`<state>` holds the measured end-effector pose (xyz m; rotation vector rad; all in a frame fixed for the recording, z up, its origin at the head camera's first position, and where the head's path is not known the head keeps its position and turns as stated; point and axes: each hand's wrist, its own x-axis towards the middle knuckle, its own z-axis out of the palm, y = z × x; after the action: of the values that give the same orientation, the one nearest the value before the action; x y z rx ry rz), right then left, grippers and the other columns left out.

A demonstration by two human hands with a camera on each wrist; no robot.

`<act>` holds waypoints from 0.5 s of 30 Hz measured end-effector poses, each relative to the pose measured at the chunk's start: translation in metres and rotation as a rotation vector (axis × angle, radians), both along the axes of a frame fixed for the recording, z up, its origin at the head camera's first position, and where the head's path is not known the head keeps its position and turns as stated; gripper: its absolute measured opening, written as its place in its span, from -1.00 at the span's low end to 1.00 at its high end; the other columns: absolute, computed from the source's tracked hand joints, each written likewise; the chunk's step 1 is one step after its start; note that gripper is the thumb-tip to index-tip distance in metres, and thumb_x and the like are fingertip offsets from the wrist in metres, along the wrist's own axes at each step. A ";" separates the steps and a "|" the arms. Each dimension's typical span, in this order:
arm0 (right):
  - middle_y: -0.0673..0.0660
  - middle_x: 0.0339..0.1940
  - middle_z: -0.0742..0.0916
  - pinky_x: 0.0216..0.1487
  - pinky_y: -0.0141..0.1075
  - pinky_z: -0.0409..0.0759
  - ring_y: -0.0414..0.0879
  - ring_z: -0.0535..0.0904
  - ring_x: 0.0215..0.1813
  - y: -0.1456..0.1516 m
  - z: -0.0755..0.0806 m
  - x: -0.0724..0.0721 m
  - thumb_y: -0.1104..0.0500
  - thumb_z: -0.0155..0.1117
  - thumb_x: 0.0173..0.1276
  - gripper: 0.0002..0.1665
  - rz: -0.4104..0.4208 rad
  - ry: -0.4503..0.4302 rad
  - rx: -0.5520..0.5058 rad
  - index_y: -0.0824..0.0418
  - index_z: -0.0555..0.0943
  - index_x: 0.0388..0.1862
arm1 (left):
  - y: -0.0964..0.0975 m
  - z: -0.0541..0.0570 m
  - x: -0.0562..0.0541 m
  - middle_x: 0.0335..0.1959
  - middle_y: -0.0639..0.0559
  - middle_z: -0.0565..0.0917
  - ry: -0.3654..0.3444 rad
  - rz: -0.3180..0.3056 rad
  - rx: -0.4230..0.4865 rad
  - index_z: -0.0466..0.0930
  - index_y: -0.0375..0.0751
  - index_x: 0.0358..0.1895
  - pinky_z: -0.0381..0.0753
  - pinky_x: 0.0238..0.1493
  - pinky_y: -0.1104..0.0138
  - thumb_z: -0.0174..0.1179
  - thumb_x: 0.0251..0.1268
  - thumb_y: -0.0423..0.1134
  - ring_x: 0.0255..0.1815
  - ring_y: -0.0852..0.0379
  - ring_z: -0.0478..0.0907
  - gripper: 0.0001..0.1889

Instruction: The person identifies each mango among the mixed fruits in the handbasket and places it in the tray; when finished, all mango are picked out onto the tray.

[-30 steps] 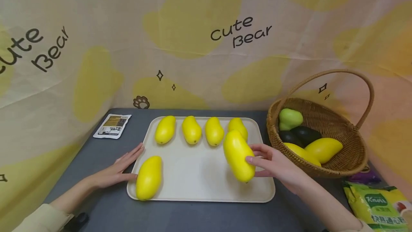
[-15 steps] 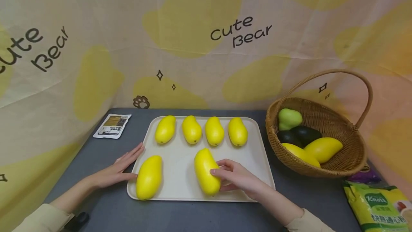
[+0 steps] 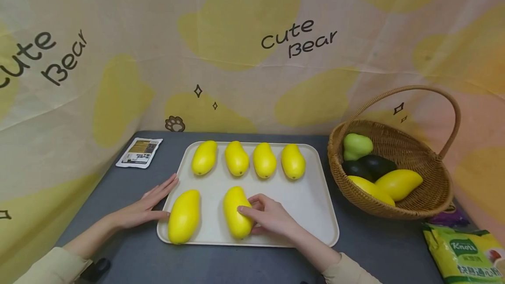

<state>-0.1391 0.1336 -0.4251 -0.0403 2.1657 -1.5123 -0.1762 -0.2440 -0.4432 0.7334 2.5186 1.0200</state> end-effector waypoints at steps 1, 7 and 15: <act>0.11 -0.17 0.64 -0.24 -0.20 0.69 -0.06 0.59 -0.24 -0.001 -0.001 0.000 -0.28 0.34 0.22 -0.22 -0.001 0.013 0.004 0.23 0.46 0.20 | 0.000 0.000 0.000 0.60 -0.15 -0.21 0.002 -0.003 0.002 -0.11 -0.21 0.57 -0.37 0.36 -0.24 0.18 0.29 0.03 0.54 -0.30 -0.24 -0.08; 0.08 -0.21 0.64 -0.33 -0.23 0.68 -0.08 0.59 -0.30 -0.008 -0.003 -0.001 -0.28 0.34 0.21 -0.24 0.013 0.087 0.063 0.20 0.47 0.18 | 0.000 0.000 -0.001 0.60 -0.15 -0.20 0.010 -0.007 0.004 -0.11 -0.21 0.57 -0.37 0.36 -0.24 0.17 0.29 0.01 0.53 -0.30 -0.24 -0.09; 0.05 -0.39 0.62 -0.43 -0.29 0.55 -0.07 0.55 -0.51 -0.013 -0.005 -0.003 -0.30 0.32 0.22 -0.20 0.108 0.184 0.158 0.24 0.44 0.19 | -0.001 -0.001 -0.001 0.59 -0.17 -0.20 0.020 -0.020 0.009 -0.10 -0.24 0.56 -0.37 0.36 -0.25 0.17 0.30 -0.01 0.53 -0.31 -0.23 -0.10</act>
<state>-0.1424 0.1210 -0.4299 -0.2476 2.3795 -1.3189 -0.1773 -0.2454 -0.4438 0.7740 2.5201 1.0224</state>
